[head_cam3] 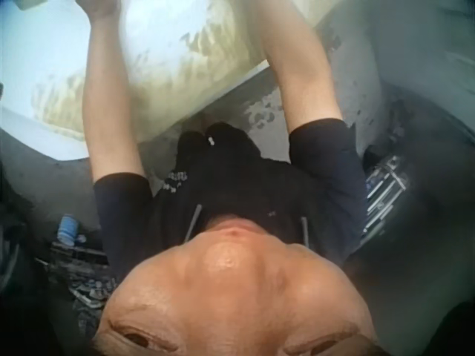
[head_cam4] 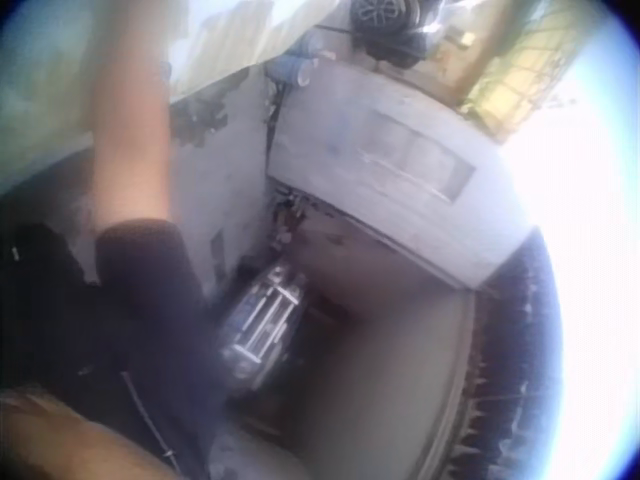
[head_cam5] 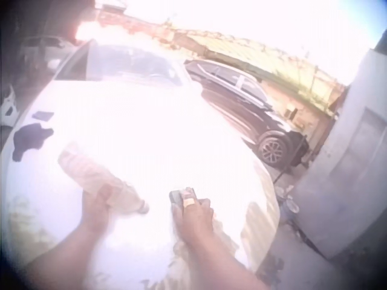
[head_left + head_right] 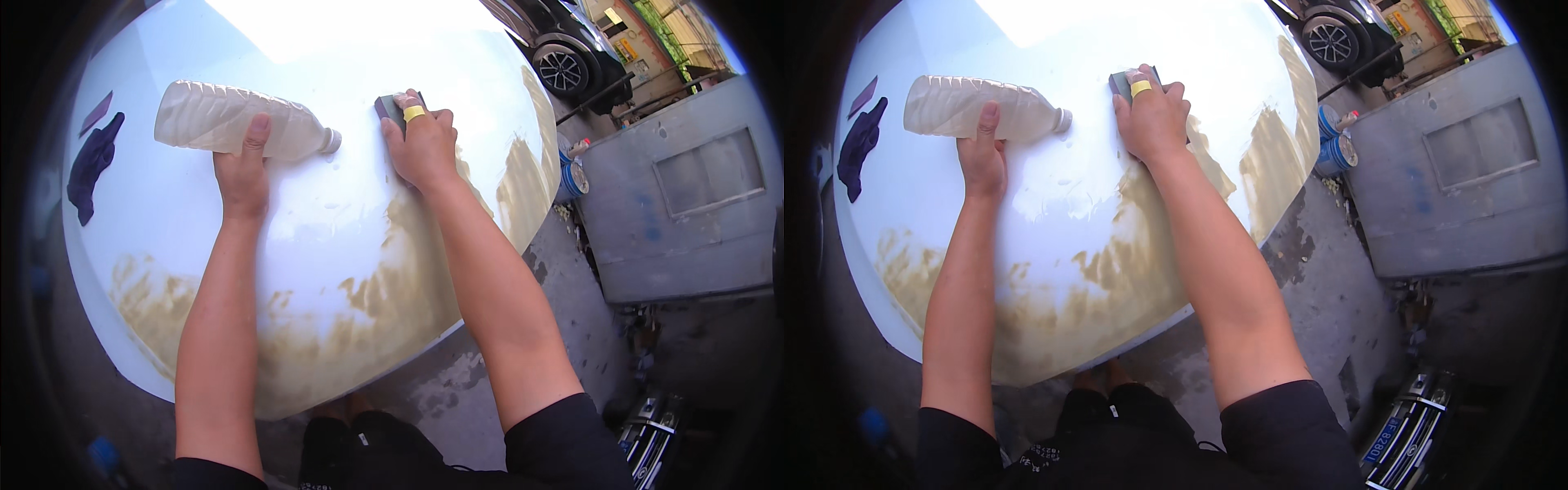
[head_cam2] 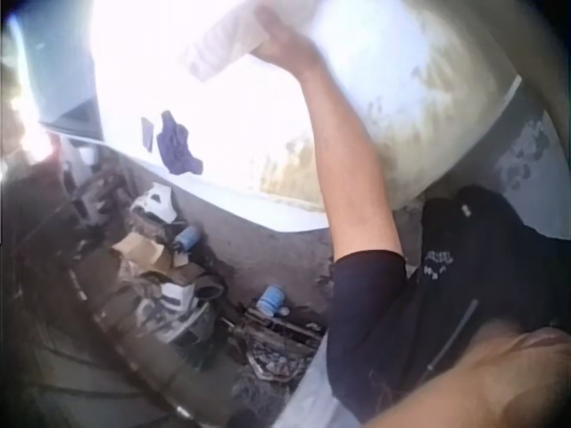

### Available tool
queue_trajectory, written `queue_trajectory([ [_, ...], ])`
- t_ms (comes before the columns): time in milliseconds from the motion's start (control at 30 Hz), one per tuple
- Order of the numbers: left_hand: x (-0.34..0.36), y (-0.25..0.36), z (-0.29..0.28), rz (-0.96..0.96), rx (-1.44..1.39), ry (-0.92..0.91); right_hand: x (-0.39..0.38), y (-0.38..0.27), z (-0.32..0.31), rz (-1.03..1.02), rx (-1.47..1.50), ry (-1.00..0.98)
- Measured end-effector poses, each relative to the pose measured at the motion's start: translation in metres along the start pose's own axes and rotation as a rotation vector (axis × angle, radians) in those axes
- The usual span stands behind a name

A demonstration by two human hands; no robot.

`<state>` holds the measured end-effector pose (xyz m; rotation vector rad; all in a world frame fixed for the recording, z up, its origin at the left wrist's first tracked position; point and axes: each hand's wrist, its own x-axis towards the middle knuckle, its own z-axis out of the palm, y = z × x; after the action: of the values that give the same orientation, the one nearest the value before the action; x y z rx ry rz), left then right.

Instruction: The person sands the hood of a white car using a sanding block and water. They pour water from a plastic bottle onto the hood and rub the surface with the sanding block in circular and back-and-forth motions. The person switches between different sanding blocks during the process.

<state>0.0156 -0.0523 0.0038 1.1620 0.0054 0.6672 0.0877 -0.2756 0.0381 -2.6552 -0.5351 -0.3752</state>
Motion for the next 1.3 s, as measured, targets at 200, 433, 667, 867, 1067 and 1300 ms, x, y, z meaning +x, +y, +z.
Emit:
queue_trajectory([
  [200, 0.001, -0.002, -0.014, 0.020, 0.042, 0.042, -0.166, -0.023, 0.000, -0.345, 0.104, 0.021],
  [433, -0.003, 0.003, 0.010, -0.004, -0.032, 0.069, -0.003, 0.001, -0.003, -0.048, 0.005, -0.043],
  [667, 0.000, 0.001, -0.015, -0.001, 0.037, 0.098, -0.146, -0.021, 0.005, -0.315, 0.096, -0.002],
  [867, -0.002, 0.003, -0.001, -0.005, 0.005, 0.081, -0.041, -0.015, -0.001, -0.061, 0.035, -0.026],
  [1067, -0.001, 0.004, -0.004, -0.007, -0.031, 0.084, -0.057, -0.018, 0.001, -0.097, 0.055, -0.018],
  [1300, -0.001, -0.001, -0.009, 0.007, 0.049, 0.047, -0.105, -0.015, 0.005, -0.157, 0.045, 0.019],
])
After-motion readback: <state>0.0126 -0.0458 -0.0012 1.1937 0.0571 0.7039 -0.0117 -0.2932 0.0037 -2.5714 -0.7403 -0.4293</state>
